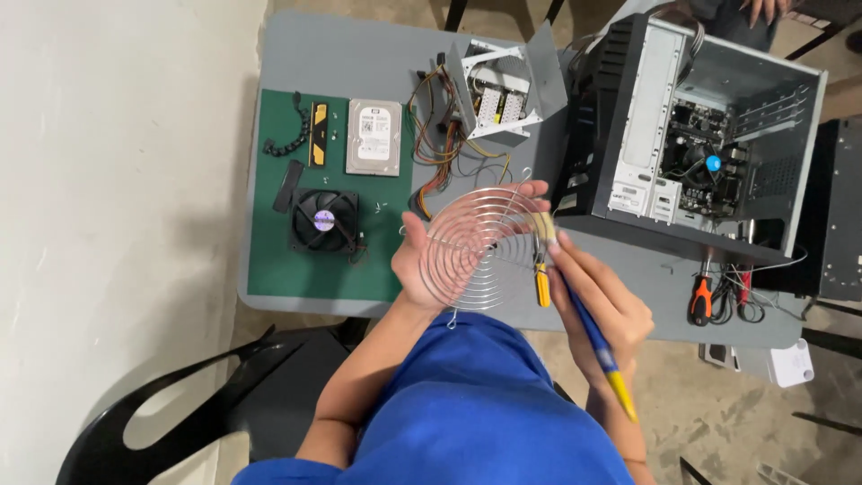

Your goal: The person cleans a computer fan and a power supply unit fan using a brush and a screwdriver. They brush dust off the fan blades and the PSU fan grill, then use the screwdriver to tighten screws on the PSU fan.

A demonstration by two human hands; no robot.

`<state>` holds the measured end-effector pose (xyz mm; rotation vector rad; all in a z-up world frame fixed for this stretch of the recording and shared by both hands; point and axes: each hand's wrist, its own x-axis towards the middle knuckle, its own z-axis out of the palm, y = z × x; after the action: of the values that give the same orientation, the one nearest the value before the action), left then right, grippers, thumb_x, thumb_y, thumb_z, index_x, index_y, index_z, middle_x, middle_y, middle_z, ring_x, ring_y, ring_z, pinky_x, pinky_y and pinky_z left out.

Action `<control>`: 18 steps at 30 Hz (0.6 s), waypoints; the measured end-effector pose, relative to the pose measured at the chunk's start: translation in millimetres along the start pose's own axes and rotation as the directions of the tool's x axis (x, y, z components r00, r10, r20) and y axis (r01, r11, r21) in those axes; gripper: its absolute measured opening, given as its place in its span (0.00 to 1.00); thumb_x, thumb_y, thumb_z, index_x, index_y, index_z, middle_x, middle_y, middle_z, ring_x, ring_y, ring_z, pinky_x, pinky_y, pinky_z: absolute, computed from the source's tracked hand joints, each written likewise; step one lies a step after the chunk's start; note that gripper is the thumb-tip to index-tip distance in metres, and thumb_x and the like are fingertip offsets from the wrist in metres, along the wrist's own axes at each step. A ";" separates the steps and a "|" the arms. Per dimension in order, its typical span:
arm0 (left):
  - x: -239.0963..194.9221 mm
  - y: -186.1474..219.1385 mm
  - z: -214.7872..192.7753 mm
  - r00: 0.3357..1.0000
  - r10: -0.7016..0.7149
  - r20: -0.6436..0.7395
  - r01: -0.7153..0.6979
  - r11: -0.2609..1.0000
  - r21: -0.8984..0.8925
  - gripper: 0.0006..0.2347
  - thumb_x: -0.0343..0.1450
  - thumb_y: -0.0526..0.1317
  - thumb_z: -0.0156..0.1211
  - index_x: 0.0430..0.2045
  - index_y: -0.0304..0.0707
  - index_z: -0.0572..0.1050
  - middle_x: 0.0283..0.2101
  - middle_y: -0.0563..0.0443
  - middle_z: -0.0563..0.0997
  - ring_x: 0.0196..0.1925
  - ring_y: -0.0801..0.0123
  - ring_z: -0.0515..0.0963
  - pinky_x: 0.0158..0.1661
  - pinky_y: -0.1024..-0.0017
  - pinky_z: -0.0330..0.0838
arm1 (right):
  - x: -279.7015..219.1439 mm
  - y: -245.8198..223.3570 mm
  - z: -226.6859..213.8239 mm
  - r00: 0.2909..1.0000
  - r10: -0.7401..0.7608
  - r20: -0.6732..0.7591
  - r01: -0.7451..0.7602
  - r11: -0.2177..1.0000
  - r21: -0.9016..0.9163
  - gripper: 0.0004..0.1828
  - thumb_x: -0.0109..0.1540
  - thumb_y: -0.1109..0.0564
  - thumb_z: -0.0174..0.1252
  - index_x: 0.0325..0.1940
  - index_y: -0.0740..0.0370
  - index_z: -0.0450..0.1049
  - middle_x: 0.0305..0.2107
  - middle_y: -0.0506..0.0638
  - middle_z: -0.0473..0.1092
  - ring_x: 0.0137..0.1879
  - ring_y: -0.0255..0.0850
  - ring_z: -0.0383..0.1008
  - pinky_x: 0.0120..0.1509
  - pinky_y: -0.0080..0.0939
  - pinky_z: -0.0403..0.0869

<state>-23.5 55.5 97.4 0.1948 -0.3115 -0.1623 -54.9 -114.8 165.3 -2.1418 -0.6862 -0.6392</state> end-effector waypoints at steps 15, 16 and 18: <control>-1.5 -20.9 -28.1 0.997 0.025 0.080 -0.049 0.946 0.320 0.46 0.57 0.51 0.76 0.64 0.17 0.57 0.61 0.28 0.69 0.66 0.50 0.70 0.60 0.57 0.72 | 12.4 33.5 -6.4 0.979 0.089 -0.185 -0.082 0.996 0.046 0.08 0.62 0.66 0.72 0.44 0.72 0.82 0.38 0.63 0.78 0.46 0.57 0.82 0.51 0.50 0.77; -3.7 -8.7 -20.1 0.995 0.018 0.096 -0.048 0.947 0.318 0.46 0.57 0.51 0.76 0.64 0.17 0.57 0.61 0.28 0.69 0.66 0.50 0.70 0.60 0.57 0.72 | 16.3 34.8 -3.7 0.977 0.081 -0.199 -0.075 0.997 0.036 0.08 0.62 0.66 0.72 0.44 0.72 0.82 0.38 0.63 0.78 0.46 0.57 0.82 0.51 0.50 0.77; -3.5 12.1 -3.1 0.995 -0.067 -0.079 0.095 0.899 0.427 0.50 0.57 0.66 0.71 0.65 0.26 0.60 0.63 0.35 0.70 0.66 0.52 0.70 0.58 0.51 0.73 | 25.1 38.5 -4.0 0.969 0.079 -0.234 -0.096 0.993 -0.063 0.07 0.67 0.68 0.65 0.49 0.72 0.80 0.43 0.65 0.77 0.49 0.60 0.79 0.56 0.53 0.75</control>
<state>-24.2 68.4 96.0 0.6525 -0.2743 -0.1680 -12.3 -132.6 163.3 -2.1090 -0.4450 -0.8610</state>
